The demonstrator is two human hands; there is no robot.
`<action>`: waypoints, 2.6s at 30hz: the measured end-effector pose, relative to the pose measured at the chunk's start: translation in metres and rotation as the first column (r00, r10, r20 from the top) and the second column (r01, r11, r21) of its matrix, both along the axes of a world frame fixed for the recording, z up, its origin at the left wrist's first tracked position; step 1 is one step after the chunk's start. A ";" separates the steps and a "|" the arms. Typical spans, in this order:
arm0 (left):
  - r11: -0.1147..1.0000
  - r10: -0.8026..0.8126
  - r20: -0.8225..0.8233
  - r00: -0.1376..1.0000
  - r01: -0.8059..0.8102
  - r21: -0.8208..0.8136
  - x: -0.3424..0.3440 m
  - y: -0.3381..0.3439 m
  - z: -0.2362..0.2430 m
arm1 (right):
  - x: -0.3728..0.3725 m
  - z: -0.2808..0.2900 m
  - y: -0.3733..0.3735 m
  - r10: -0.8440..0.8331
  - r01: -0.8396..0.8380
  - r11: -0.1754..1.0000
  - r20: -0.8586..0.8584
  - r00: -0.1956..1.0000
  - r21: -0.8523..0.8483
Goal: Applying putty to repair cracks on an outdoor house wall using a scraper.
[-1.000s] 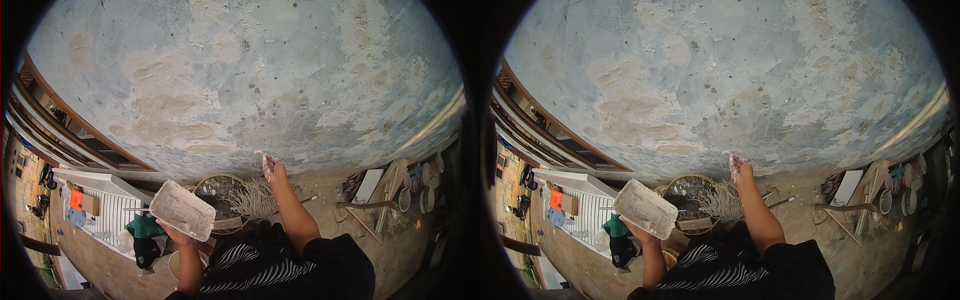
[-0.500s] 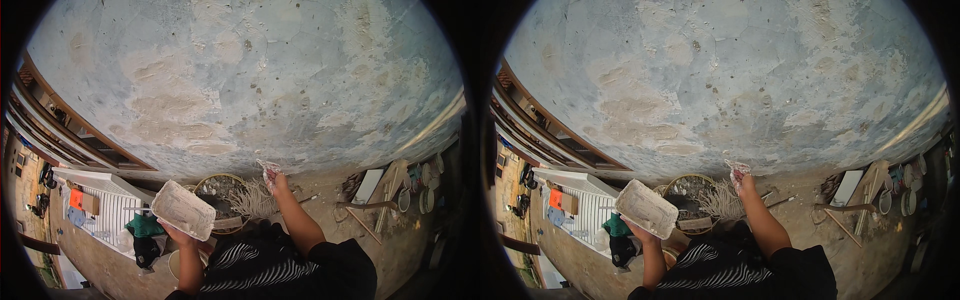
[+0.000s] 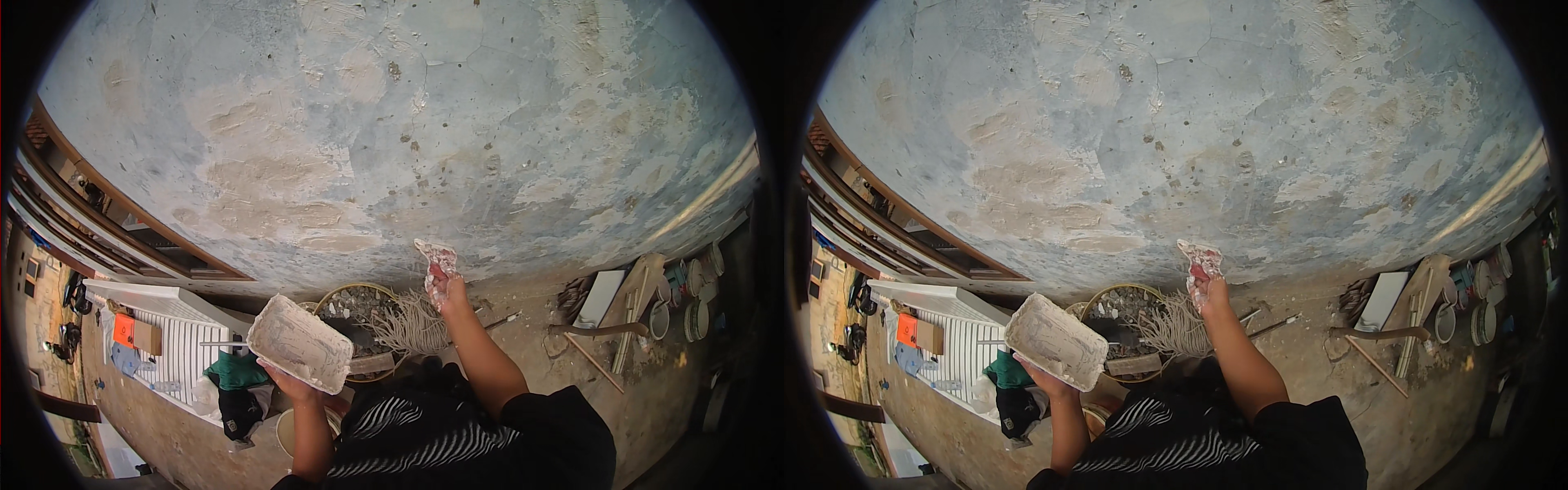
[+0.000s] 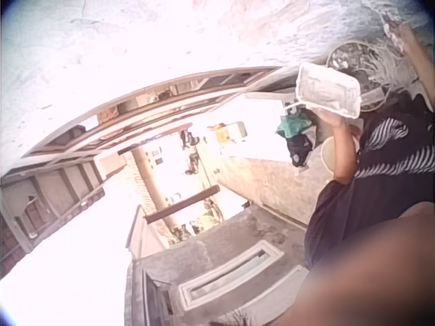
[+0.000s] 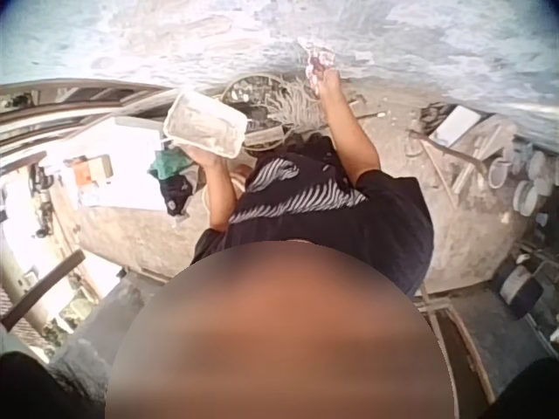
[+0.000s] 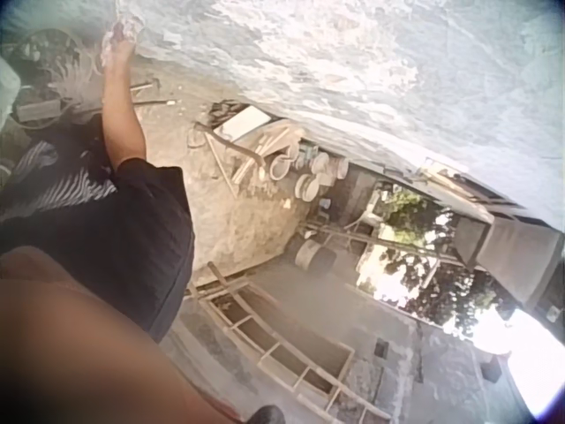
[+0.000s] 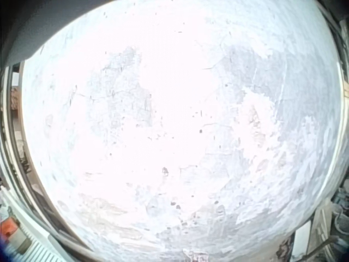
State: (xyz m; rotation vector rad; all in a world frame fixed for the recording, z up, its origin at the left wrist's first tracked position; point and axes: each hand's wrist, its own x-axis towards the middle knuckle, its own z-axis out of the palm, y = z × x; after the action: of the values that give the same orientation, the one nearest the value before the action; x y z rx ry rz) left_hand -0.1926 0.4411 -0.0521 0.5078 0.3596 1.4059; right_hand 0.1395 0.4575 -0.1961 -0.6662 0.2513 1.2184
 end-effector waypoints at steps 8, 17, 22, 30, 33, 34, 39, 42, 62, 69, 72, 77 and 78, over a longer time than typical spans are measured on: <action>1.000 -0.016 0.027 1.000 0.015 0.027 0.000 0.001 0.001 | -0.005 -0.035 -0.018 0.038 -0.027 0.992 0.088 0.995 -0.127; 0.999 0.037 -0.019 0.999 -0.037 -0.009 0.001 0.001 0.009 | 0.010 -0.038 0.026 -0.162 0.161 0.962 0.013 0.987 -0.219; 0.998 0.062 -0.117 0.991 -0.061 0.014 0.001 0.003 0.008 | 0.033 -0.015 0.042 -0.232 0.227 0.950 -0.001 0.973 -0.215; 0.996 0.086 -0.115 0.990 -0.087 -0.005 0.001 -0.002 0.008 | 0.019 -0.027 -0.013 -0.174 0.178 0.962 0.038 0.984 -0.205; 0.999 0.046 -0.113 0.992 -0.047 0.002 0.008 0.000 0.007 | 0.011 -0.046 -0.004 -0.152 0.176 0.946 0.108 0.982 -0.271; 0.999 0.043 -0.107 0.993 -0.044 -0.004 0.008 0.000 0.007 | 0.007 -0.045 0.001 -0.153 0.177 0.947 0.107 0.982 -0.269; 0.998 0.004 -0.108 0.994 0.002 0.060 0.009 0.000 0.008 | 0.007 -0.031 0.027 -0.115 0.116 0.966 0.018 0.993 -0.231; 0.993 -0.064 -0.073 0.995 0.071 0.096 0.013 -0.001 0.007 | 0.011 -0.034 0.026 -0.136 0.131 0.982 -0.029 0.990 -0.137; 0.995 0.095 -0.108 0.990 -0.096 -0.002 0.007 -0.009 0.009 | -0.015 -0.017 0.035 -0.171 0.162 0.968 -0.031 0.985 -0.194; 0.998 0.068 -0.093 0.993 -0.067 0.019 0.012 -0.010 0.017 | -0.002 -0.011 0.028 0.016 -0.017 0.999 -0.032 0.999 -0.033; 0.998 0.058 -0.069 0.996 -0.055 0.040 0.007 -0.012 0.013 | -0.020 -0.016 0.009 -0.140 0.132 0.987 -0.090 0.986 -0.093; 0.997 0.082 -0.109 0.991 -0.082 0.013 0.011 -0.011 0.012 | -0.019 -0.040 0.010 0.032 -0.031 0.982 0.004 0.999 -0.188; 0.998 0.054 -0.098 0.994 -0.051 0.036 0.011 -0.009 0.010 | -0.016 -0.045 0.016 0.020 -0.016 0.983 0.019 1.000 -0.182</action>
State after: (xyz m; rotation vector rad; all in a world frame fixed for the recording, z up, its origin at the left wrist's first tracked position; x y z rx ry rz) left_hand -0.1811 0.4319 -0.0419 0.6006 0.4326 1.4423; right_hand 0.1234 0.4737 -0.2411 -0.8402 0.3431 1.2143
